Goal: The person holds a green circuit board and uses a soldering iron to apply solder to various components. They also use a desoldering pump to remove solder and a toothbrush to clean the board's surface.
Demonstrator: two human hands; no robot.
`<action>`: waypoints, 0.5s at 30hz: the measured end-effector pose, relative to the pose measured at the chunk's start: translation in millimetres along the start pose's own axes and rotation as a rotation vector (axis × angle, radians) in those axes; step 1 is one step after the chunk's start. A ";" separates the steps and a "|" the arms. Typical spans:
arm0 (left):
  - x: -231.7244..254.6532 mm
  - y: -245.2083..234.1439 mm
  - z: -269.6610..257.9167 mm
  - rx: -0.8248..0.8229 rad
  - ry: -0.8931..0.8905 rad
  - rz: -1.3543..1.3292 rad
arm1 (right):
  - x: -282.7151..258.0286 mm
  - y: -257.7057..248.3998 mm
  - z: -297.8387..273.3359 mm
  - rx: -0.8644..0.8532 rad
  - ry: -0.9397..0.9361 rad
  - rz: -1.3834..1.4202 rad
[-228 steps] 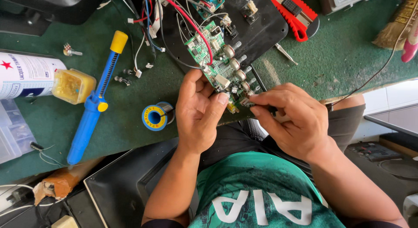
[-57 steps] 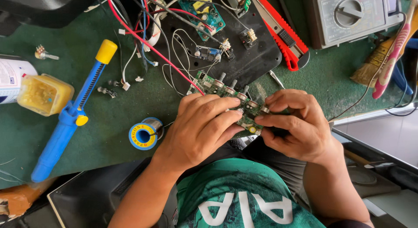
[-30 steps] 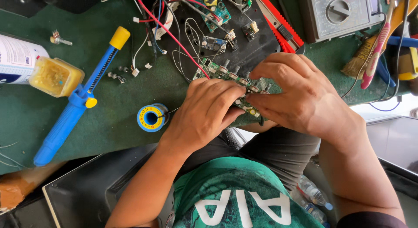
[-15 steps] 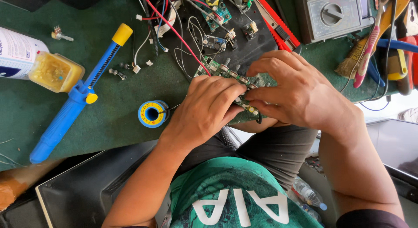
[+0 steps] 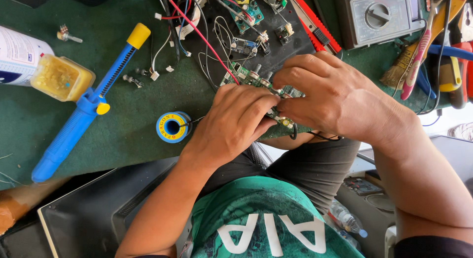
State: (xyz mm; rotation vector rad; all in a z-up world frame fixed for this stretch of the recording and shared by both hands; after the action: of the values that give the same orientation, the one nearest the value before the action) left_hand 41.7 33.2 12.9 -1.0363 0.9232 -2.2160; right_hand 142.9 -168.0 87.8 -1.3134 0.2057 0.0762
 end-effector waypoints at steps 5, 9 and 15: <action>-0.1 -1.2 1.0 0.005 0.010 -0.009 | 5.2 5.8 -2.2 -0.008 -0.027 0.015; -0.1 -0.6 0.1 -0.003 0.005 0.014 | 6.3 11.6 -3.1 -0.003 -0.055 0.033; -2.1 0.7 -0.1 0.001 0.015 0.015 | 7.6 7.2 -8.2 0.006 -0.001 0.090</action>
State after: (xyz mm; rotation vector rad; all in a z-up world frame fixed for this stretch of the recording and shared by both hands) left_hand 42.9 34.3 11.4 -1.0105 0.9329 -2.2150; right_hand 148.2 -174.5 77.5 -1.2976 0.2642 0.1528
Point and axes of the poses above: each hand's wrist, its own z-axis towards the middle knuckle, its own y-axis out of the palm, x = y × z, the point moved 1 cm from there along z, towards the middle knuckle, and after that the axes turned 5 degrees about z, right-handed, at the moved point
